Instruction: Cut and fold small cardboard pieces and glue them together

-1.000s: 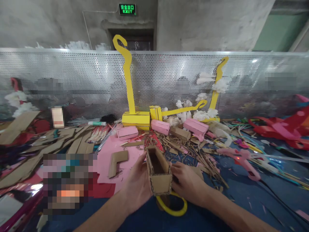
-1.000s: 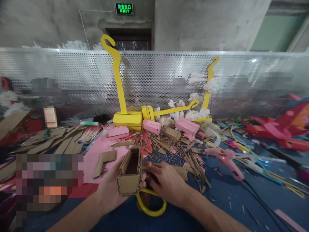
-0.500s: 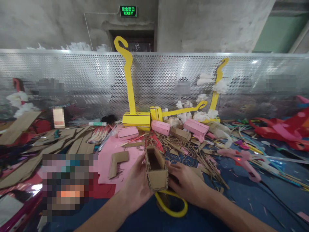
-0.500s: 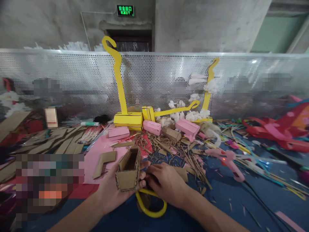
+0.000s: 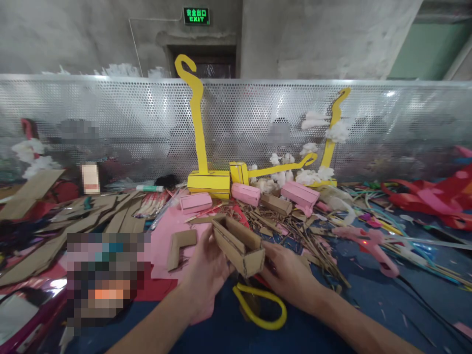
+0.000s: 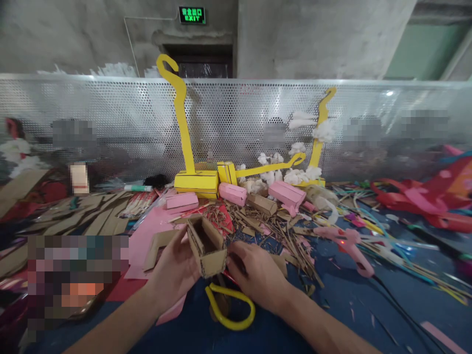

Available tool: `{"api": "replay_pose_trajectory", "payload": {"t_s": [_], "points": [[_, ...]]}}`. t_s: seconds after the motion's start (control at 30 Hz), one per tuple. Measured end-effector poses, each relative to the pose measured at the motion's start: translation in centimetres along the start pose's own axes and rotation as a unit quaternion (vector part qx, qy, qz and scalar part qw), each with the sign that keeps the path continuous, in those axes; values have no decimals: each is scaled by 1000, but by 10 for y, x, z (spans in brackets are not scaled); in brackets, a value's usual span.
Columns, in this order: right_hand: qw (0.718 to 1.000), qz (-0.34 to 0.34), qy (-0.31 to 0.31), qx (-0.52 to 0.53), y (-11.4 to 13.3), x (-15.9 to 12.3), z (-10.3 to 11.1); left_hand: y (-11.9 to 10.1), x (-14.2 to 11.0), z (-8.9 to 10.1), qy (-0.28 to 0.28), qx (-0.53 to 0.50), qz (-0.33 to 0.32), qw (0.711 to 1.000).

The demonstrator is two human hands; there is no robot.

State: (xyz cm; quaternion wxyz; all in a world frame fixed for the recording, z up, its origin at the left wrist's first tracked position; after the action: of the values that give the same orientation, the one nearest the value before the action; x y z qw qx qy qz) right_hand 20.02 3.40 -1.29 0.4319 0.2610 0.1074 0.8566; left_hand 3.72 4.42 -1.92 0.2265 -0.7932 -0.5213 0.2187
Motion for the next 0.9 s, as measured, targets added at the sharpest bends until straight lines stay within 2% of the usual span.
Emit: {"api": "replay_pose_trajectory", "payload": {"t_s": [0.1,0.17,0.2,0.27,0.37,0.47,0.57,0.67,0.77,0.83,0.9], "points": [[995,-40,-87,12,-17,4,26,-16,8,9,-20,23,-68,997],[992,-77,-96,-11,-35,6,44,-24,13,18,-47,18,-76,996],[994,-91,-58,-23,-44,6,49,-27,15,21,-61,14,-76,995],[995,-77,61,-23,-58,3,55,-34,17,25,-69,12,-93,993],[989,-68,123,-38,-70,-9,65,-37,16,24,-60,29,-103,992],[975,-95,196,-49,-75,-22,61,-36,15,20,-42,50,-110,992],[966,-105,227,-71,-75,-25,57,-33,14,17,-54,77,-107,990],[972,-80,210,-70,-70,-19,61,-30,11,13,-81,102,-87,988],[990,-69,116,-34,-62,-8,74,-29,6,9,-97,115,-73,986],[996,-77,43,33,-55,-4,80,-29,4,7,-93,122,-60,986],[988,-76,0,134,-44,-3,79,-27,4,5,-77,126,-38,988]]}}
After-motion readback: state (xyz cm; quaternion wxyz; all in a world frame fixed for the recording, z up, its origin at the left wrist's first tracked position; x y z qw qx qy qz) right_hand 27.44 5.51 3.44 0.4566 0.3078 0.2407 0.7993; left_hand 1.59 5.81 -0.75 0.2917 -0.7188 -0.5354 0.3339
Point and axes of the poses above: each hand's wrist, its own x-axis towards the middle knuckle, its own z-axis out of the back of the hand, y = z × x, the point moved 5 cm from there along x, towards the middle knuckle, and after that the axes turned 4 degrees about y, right-handed, at the moved point
